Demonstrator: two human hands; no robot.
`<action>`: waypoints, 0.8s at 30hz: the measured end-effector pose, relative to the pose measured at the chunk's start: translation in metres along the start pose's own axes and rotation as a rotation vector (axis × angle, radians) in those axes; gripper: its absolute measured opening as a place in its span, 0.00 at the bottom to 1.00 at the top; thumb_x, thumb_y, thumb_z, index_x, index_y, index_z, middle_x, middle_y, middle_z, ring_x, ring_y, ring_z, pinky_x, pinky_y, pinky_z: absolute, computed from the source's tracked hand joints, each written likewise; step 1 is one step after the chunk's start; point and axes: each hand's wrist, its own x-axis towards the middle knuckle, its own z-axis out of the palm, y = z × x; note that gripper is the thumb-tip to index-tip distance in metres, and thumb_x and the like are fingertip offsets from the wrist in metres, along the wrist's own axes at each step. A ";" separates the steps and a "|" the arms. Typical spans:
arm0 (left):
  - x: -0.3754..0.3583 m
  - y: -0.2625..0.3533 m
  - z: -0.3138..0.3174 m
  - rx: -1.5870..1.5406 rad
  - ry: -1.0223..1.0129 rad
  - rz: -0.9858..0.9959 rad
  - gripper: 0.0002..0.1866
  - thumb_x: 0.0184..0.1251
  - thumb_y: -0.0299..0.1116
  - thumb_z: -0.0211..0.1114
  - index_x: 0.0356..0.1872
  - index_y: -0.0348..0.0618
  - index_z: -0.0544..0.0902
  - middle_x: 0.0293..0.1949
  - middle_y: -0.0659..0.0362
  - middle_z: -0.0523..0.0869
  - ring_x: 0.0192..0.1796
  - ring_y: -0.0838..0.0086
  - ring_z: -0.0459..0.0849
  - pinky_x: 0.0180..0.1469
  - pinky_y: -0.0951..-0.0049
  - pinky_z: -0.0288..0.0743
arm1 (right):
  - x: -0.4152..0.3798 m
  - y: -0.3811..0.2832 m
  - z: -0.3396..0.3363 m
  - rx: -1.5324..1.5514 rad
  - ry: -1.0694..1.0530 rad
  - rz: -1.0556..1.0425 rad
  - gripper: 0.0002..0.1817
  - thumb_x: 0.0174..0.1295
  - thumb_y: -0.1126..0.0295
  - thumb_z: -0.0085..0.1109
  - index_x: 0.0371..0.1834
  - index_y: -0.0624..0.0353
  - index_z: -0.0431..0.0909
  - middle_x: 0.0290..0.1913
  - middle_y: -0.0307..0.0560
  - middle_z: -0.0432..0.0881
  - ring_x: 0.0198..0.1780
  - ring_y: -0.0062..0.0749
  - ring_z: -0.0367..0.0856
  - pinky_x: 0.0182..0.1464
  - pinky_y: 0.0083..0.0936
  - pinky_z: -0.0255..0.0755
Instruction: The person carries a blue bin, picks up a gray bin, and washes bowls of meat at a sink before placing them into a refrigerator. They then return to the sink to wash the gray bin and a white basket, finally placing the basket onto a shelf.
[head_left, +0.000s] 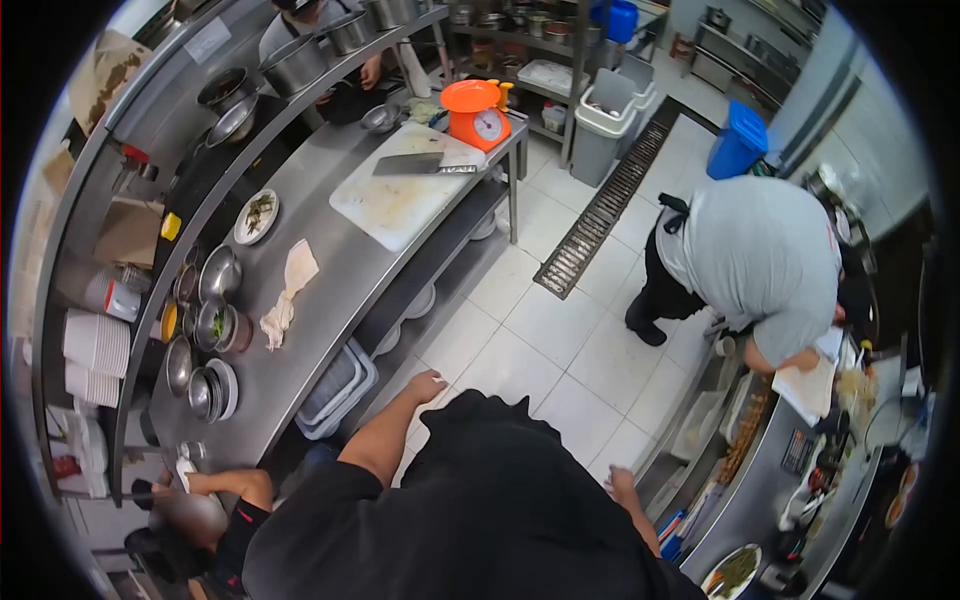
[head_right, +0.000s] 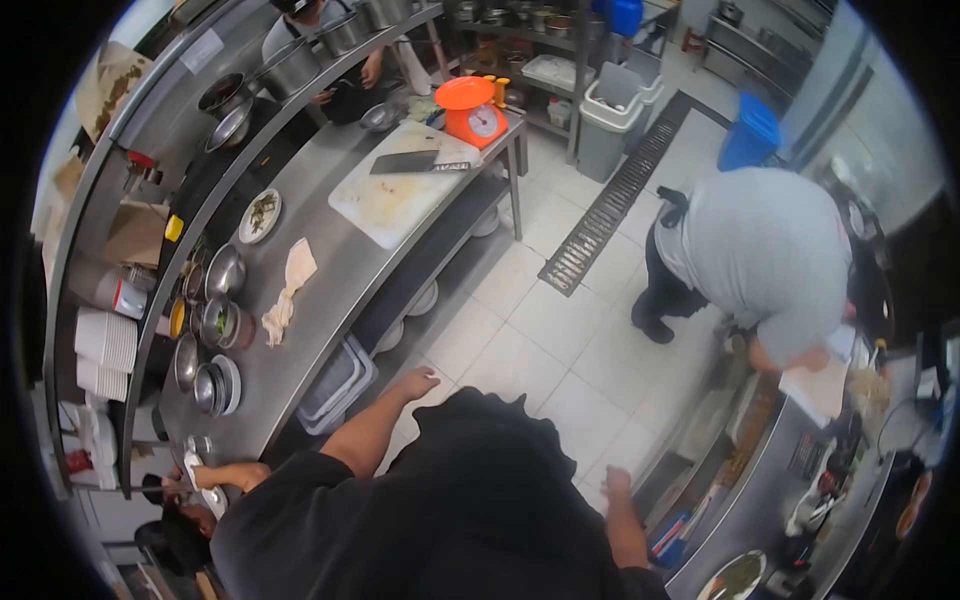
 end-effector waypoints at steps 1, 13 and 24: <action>0.000 -0.004 0.002 -0.087 0.062 -0.046 0.33 0.61 0.54 0.65 0.60 0.39 0.81 0.60 0.42 0.83 0.63 0.51 0.81 0.67 0.60 0.73 | 0.012 -0.060 -0.010 0.161 0.027 0.099 0.20 0.67 0.56 0.59 0.55 0.57 0.75 0.46 0.50 0.80 0.42 0.38 0.81 0.40 0.38 0.78; 0.106 0.091 -0.100 -0.336 0.353 -0.072 0.28 0.66 0.51 0.67 0.59 0.40 0.81 0.55 0.45 0.86 0.59 0.54 0.84 0.61 0.59 0.77 | 0.106 -0.484 0.041 0.053 -0.225 -0.134 0.23 0.70 0.53 0.58 0.62 0.55 0.75 0.53 0.46 0.81 0.49 0.36 0.83 0.47 0.37 0.81; 0.206 0.015 -0.088 -0.203 0.531 -0.087 0.24 0.67 0.44 0.67 0.51 0.29 0.84 0.51 0.39 0.87 0.55 0.49 0.86 0.60 0.59 0.77 | 0.158 -0.671 0.077 -0.219 -0.262 -0.200 0.22 0.69 0.52 0.60 0.56 0.58 0.80 0.49 0.44 0.84 0.44 0.32 0.85 0.37 0.30 0.81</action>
